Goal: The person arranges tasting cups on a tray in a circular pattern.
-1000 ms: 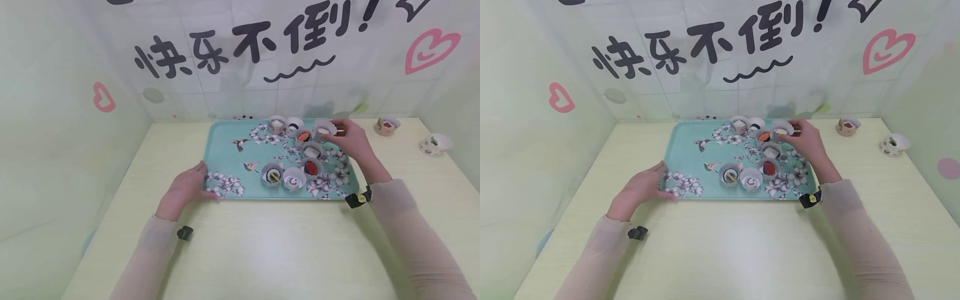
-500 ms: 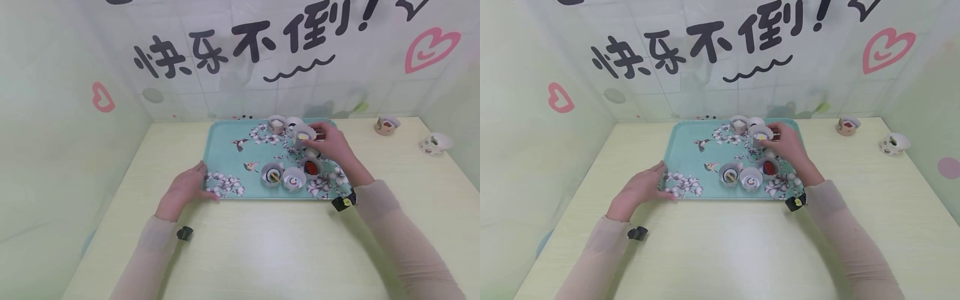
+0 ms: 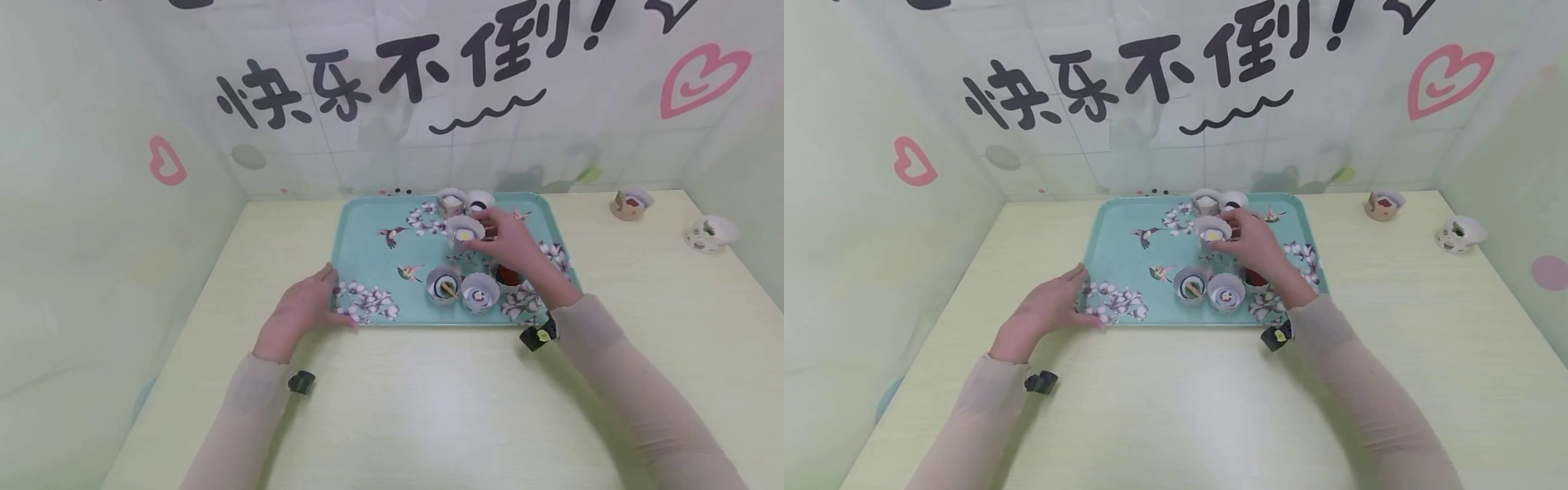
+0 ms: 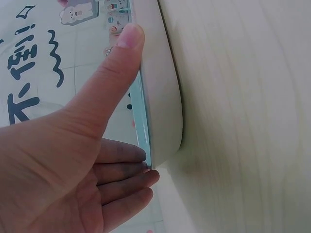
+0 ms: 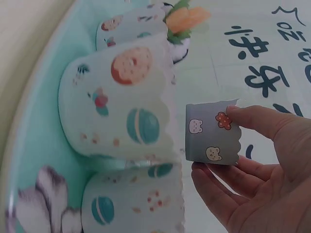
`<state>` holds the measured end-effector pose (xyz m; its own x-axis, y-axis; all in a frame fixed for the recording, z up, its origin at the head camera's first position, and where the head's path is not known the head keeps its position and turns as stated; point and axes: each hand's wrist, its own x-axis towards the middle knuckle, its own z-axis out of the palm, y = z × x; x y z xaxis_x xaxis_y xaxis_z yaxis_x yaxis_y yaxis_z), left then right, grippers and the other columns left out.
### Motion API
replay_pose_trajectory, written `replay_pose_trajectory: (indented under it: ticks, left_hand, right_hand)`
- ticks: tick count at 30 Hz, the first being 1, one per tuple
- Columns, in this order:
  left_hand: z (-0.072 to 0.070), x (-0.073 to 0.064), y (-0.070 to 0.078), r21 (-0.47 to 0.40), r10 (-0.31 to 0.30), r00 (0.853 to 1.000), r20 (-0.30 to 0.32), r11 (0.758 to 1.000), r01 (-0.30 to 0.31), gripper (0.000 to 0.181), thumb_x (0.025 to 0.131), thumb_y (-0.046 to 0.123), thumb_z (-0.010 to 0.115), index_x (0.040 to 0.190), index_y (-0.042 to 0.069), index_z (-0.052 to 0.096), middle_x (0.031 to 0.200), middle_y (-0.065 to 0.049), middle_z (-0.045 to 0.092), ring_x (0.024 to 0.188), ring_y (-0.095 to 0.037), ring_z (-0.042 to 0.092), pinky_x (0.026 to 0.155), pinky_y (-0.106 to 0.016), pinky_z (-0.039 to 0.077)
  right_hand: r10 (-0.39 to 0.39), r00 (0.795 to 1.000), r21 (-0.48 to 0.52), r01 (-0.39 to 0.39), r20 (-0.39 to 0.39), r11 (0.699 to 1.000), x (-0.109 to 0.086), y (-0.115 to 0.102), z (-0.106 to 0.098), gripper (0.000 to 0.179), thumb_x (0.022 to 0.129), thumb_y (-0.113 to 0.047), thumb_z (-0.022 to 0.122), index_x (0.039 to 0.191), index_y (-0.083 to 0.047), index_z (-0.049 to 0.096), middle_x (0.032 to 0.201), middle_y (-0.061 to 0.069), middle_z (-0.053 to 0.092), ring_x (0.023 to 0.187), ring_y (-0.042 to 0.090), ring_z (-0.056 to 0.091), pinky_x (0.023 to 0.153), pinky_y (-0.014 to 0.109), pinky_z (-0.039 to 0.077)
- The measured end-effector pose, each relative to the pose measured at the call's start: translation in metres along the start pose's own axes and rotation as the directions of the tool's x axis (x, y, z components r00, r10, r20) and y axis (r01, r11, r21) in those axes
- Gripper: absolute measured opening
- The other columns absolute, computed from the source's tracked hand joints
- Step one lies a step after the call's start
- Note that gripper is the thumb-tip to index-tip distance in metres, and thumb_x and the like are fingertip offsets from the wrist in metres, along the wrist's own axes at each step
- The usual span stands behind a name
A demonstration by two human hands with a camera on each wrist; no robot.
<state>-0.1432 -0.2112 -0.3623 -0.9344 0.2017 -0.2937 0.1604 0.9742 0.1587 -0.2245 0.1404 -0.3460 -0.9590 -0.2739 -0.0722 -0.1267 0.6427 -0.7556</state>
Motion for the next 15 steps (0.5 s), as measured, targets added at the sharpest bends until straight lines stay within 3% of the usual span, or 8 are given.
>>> replay_pose_trajectory:
  ticks: [15]
  left_hand:
    - [0.003,0.002,-0.001,0.004,-0.005,1.0,0.001,1.0,0.005,0.122,0.068,0.059,0.083,0.153,-0.009,0.027,0.163,-0.025,0.022,0.147,-0.044,0.032,0.116,-0.052,0.04]
  right_hand:
    - [-0.05,0.99,0.046,0.044,0.134,0.998,0.007,-0.014,0.032,0.063,0.091,-0.025,0.073,0.144,-0.005,0.046,0.145,0.019,0.052,0.132,0.038,0.053,0.105,0.051,0.051]
